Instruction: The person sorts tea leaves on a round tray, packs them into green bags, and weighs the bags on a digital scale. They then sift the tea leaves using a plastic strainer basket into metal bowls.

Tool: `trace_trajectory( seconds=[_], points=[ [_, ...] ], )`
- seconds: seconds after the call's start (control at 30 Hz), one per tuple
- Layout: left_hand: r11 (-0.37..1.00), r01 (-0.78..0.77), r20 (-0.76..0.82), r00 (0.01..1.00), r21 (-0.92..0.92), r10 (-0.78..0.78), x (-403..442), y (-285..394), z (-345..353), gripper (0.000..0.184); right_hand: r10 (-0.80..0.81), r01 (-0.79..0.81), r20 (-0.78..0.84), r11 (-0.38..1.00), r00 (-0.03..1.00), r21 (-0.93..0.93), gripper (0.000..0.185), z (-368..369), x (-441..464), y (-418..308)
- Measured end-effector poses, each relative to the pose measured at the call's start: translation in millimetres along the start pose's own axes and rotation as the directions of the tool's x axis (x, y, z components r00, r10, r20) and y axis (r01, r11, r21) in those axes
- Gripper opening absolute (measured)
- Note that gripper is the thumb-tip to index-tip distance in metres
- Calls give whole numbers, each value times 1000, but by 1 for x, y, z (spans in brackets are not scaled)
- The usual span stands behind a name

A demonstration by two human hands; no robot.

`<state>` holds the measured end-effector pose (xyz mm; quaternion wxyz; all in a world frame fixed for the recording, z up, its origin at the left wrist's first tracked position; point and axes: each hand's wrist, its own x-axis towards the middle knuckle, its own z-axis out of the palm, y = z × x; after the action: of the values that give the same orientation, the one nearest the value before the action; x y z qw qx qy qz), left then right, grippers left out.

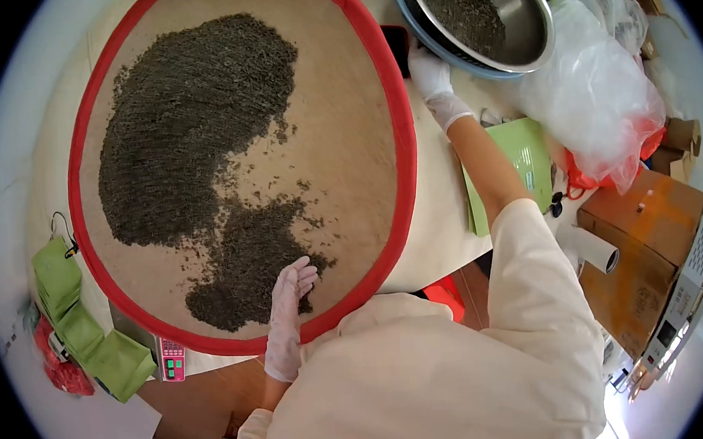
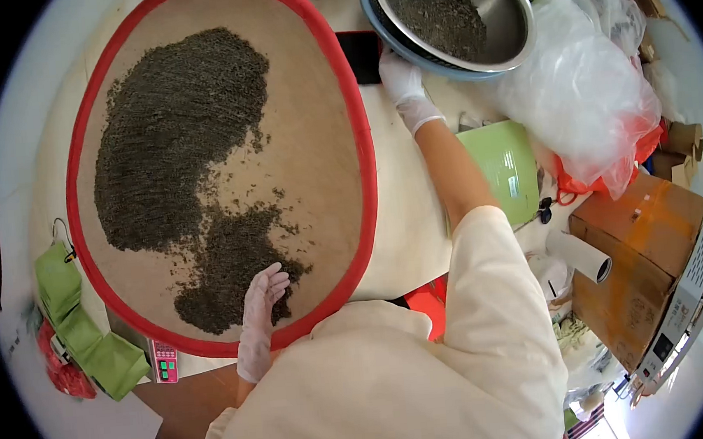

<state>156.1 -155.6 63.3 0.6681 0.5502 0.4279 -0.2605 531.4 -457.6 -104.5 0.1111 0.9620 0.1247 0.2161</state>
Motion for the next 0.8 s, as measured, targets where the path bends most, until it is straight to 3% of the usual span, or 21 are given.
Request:
trace_trajectory(
  seconds=[0.03, 0.07, 0.13, 0.17, 0.3, 0.4, 0.47, 0.53, 0.6, 0.67, 0.73, 0.8],
  points=[
    [1000, 3, -3, 1000, 3, -3, 4, 3, 1, 44, -38, 38, -13, 999, 999, -31, 32, 0, 1, 3],
    [1000, 2, -8, 1000, 5, -2, 7, 5, 2, 40, -36, 36, -3, 999, 999, -33, 32, -1, 2, 6],
    [1000, -11, -4, 1000, 3, 11, 11, 7, 0, 44, -9, 9, 141, 1000, 990, 1, 15, -5, 3, 9],
    [999, -32, -1, 999, -2, 32, 12, 8, -1, 48, -31, 34, 78, 999, 996, -33, 8, -2, 4, 12],
    [1000, -26, -2, 1000, 11, 26, 14, 9, -4, 47, -105, 99, 69, 991, 992, 87, 4, -11, -5, 23],
    [999, -44, 8, 999, 5, 44, 13, 3, -10, 41, -112, 72, 182, 974, 977, 216, 7, -95, -12, 18],
    [999, -38, 5, 999, 15, 38, 11, -2, -16, 44, 7, 43, -123, 916, 992, 398, 8, -150, -7, 27],
    [998, -60, 11, 998, 24, 60, 5, -8, -24, 46, 232, 47, -394, 810, 890, 585, 12, -178, 12, 52],
    [997, -52, -17, 998, 63, 53, -3, -5, -26, 46, 467, -202, -173, 647, 867, 735, 19, -191, 32, 84],
    [995, -69, -17, 997, 67, 70, -7, -9, -32, 45, 495, -359, -1, 633, 869, 686, 20, -166, 46, 117],
    [994, -88, -35, 995, 66, 90, -11, -8, -38, 44, 347, -176, -164, 763, 923, 622, 19, -179, 48, 104],
    [995, -97, -71, 993, 40, 99, -20, -10, -42, 44, 236, -19, -252, 765, 938, 644, 17, -187, 29, 66]
  ],
)
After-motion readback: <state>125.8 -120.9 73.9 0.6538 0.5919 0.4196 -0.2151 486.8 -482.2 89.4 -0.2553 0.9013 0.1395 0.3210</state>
